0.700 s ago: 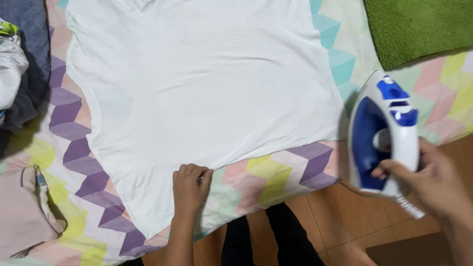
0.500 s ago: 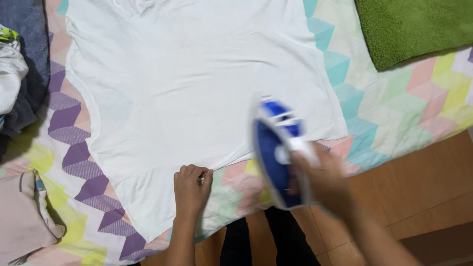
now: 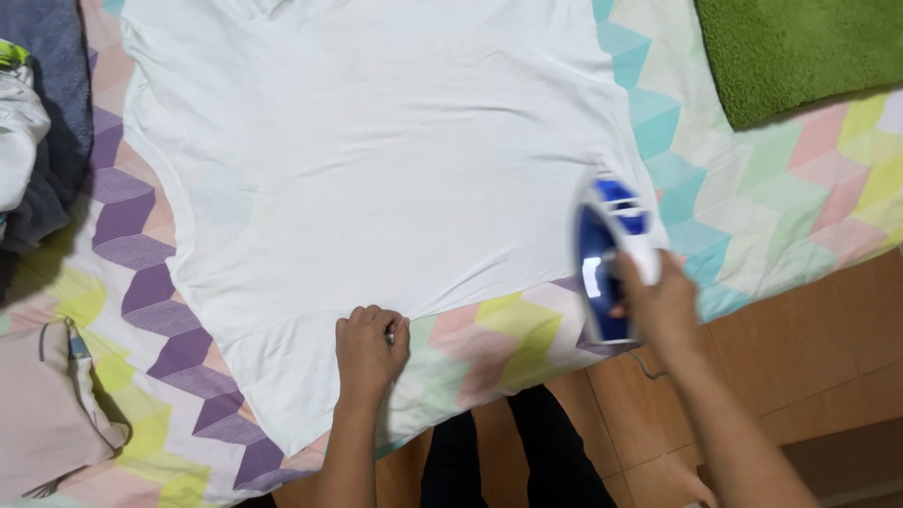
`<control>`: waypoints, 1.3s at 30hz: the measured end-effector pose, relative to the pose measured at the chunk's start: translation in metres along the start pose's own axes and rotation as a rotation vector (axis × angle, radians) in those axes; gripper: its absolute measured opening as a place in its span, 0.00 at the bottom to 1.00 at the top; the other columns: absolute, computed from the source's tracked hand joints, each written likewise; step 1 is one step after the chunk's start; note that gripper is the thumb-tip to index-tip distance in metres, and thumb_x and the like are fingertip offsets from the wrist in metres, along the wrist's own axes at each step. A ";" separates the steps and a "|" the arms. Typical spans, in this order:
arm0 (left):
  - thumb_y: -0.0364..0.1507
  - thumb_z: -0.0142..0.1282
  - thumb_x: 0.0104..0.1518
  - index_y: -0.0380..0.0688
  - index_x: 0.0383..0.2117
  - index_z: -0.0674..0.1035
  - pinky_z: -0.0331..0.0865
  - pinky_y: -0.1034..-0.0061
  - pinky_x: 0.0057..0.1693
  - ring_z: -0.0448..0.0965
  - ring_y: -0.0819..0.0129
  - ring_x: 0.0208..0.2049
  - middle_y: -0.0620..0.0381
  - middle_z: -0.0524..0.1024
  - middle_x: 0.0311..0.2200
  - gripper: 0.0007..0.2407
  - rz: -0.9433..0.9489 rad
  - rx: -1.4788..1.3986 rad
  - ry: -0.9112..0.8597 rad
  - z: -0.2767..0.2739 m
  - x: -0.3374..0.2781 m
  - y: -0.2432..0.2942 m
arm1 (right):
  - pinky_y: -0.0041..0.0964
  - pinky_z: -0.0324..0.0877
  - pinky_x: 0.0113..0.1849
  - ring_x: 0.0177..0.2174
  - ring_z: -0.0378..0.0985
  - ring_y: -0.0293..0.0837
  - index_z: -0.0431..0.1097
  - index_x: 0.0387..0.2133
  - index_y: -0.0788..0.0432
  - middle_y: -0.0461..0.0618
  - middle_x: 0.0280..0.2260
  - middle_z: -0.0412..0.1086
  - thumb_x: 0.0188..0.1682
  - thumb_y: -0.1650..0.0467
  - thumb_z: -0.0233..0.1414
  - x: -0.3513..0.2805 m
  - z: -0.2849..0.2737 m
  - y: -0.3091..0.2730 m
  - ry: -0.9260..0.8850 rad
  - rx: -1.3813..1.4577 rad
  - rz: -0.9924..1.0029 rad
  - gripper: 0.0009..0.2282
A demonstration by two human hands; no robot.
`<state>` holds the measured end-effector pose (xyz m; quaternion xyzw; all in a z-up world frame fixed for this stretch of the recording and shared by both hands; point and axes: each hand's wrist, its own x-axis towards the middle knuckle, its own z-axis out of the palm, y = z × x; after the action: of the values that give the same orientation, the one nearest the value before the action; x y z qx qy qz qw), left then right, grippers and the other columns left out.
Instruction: Iron and fold a white t-shirt on a bed.
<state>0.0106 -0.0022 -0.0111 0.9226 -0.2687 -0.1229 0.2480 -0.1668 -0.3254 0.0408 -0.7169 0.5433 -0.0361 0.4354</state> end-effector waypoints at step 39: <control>0.36 0.63 0.63 0.34 0.45 0.79 0.75 0.64 0.50 0.82 0.52 0.43 0.42 0.81 0.43 0.16 -0.687 -0.104 0.848 -0.040 0.058 -0.220 | 0.40 0.77 0.24 0.16 0.82 0.45 0.69 0.51 0.64 0.58 0.18 0.77 0.48 0.55 0.54 -0.068 0.278 -0.281 -0.923 -0.487 -0.490 0.26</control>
<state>0.1684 0.1422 -0.0980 0.9125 0.1781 0.1729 0.3252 0.1611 -0.0992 0.0839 -0.8429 0.1079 0.3068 0.4287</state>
